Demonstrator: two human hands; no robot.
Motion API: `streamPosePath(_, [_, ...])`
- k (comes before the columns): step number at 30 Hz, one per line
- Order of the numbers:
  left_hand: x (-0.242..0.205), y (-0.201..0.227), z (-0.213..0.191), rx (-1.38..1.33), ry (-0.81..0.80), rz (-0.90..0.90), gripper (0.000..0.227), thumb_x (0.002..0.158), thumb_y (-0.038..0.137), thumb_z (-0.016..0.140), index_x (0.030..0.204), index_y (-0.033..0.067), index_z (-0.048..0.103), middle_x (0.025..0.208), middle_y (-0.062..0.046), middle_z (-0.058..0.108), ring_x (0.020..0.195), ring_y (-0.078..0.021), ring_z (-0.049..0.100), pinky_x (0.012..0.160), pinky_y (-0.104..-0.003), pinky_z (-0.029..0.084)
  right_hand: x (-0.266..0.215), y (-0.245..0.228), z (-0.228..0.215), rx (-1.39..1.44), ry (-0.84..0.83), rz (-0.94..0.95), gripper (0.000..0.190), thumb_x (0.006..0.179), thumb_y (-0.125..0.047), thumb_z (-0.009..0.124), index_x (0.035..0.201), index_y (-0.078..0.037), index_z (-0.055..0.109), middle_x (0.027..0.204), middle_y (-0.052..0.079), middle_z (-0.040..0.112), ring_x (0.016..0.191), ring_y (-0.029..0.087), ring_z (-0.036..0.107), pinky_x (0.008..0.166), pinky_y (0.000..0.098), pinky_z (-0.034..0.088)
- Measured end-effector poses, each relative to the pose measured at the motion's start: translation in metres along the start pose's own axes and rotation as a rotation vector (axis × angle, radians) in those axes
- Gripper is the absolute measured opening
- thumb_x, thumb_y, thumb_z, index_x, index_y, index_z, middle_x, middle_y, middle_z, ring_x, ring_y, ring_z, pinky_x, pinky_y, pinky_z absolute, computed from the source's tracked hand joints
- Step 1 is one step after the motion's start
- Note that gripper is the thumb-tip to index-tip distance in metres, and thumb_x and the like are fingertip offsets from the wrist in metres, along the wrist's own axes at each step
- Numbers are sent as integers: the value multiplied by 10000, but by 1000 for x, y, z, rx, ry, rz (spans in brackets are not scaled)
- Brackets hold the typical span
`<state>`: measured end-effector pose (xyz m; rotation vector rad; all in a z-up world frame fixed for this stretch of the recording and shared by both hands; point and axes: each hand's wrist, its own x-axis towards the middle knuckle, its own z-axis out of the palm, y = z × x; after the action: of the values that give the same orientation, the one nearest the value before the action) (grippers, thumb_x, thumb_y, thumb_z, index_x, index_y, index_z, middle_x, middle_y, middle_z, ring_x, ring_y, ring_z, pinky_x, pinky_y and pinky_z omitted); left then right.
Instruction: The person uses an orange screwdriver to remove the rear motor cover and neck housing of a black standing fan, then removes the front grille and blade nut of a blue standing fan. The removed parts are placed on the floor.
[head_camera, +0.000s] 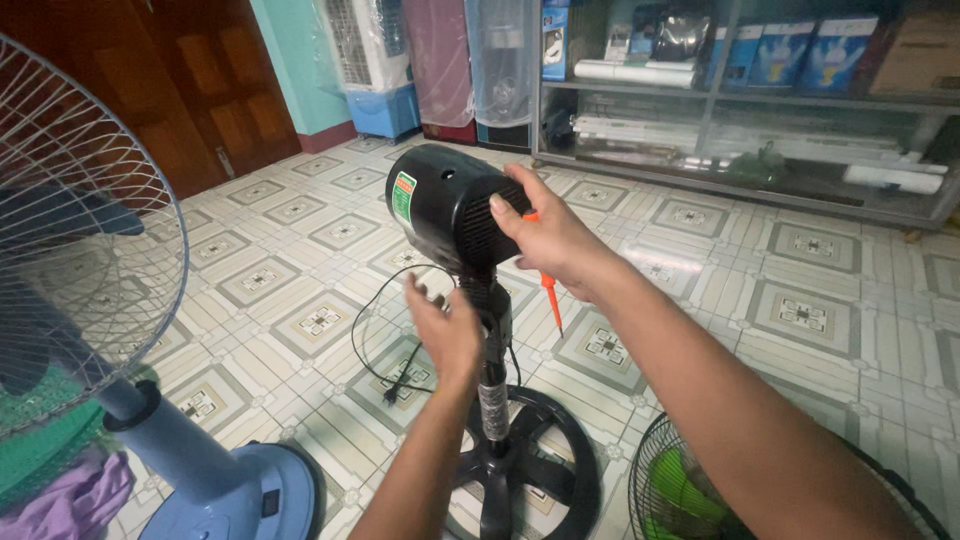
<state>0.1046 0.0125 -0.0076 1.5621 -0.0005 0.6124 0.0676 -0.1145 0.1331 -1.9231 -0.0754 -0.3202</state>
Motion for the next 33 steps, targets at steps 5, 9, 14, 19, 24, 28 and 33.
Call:
streamPosePath(5, [-8,-10,16,246,-212,-38,1095,749,281,841,1544,-5,144,1346,-314,550,1253,-444,557,1065,-464,420,-3,12,7,-316,127,-487,695,1043,-324,622,1601,-77,288,1513,281,474,1404,389,475,1111,425,404])
streamPosePath(9, [-6,-6,21,216,-261,-36,1173,700,204,877,1549,20,89,1233,-281,648,1148,-436,646,1000,-476,478,-4,8,12,-318,128,-442,698,989,-317,618,1586,-104,324,1421,283,538,1320,383,552,1064,418,455])
streamPosePath(14, [-6,-10,16,259,-295,-15,1179,670,117,863,1572,81,104,1147,-250,696,1063,-437,682,929,-491,520,-8,-2,11,-304,122,-355,648,989,-323,594,1570,-142,372,1375,267,576,1307,369,570,1070,417,451])
streamPosePath(19, [1,-1,12,313,-327,-136,1071,702,104,852,1542,71,188,1109,-241,695,1024,-405,697,909,-469,546,-12,-10,13,-294,115,-408,599,1017,-325,584,1555,-131,406,1391,278,569,1332,383,553,1093,429,429])
streamPosePath(24, [14,-1,2,240,-429,-168,694,643,116,875,1258,48,558,1039,-176,771,952,-304,766,878,-408,593,-18,-21,17,-340,74,-256,593,1003,-351,569,1547,-163,425,1312,259,601,1297,353,565,1082,418,423])
streamPosePath(28, [30,-20,-6,220,-500,-51,704,590,88,926,1210,46,594,1073,-147,758,995,-266,738,908,-393,569,-20,-29,16,-186,9,-385,557,1018,-341,554,1491,-58,475,1234,221,697,1212,280,679,1037,380,486])
streamPosePath(33, [44,-46,-11,-65,-625,13,705,591,-9,892,1223,23,580,1103,-119,721,995,-233,725,899,-373,596,-28,-31,18,-161,-45,-214,543,1048,-349,561,1518,-79,535,1179,275,720,1107,353,670,970,399,529])
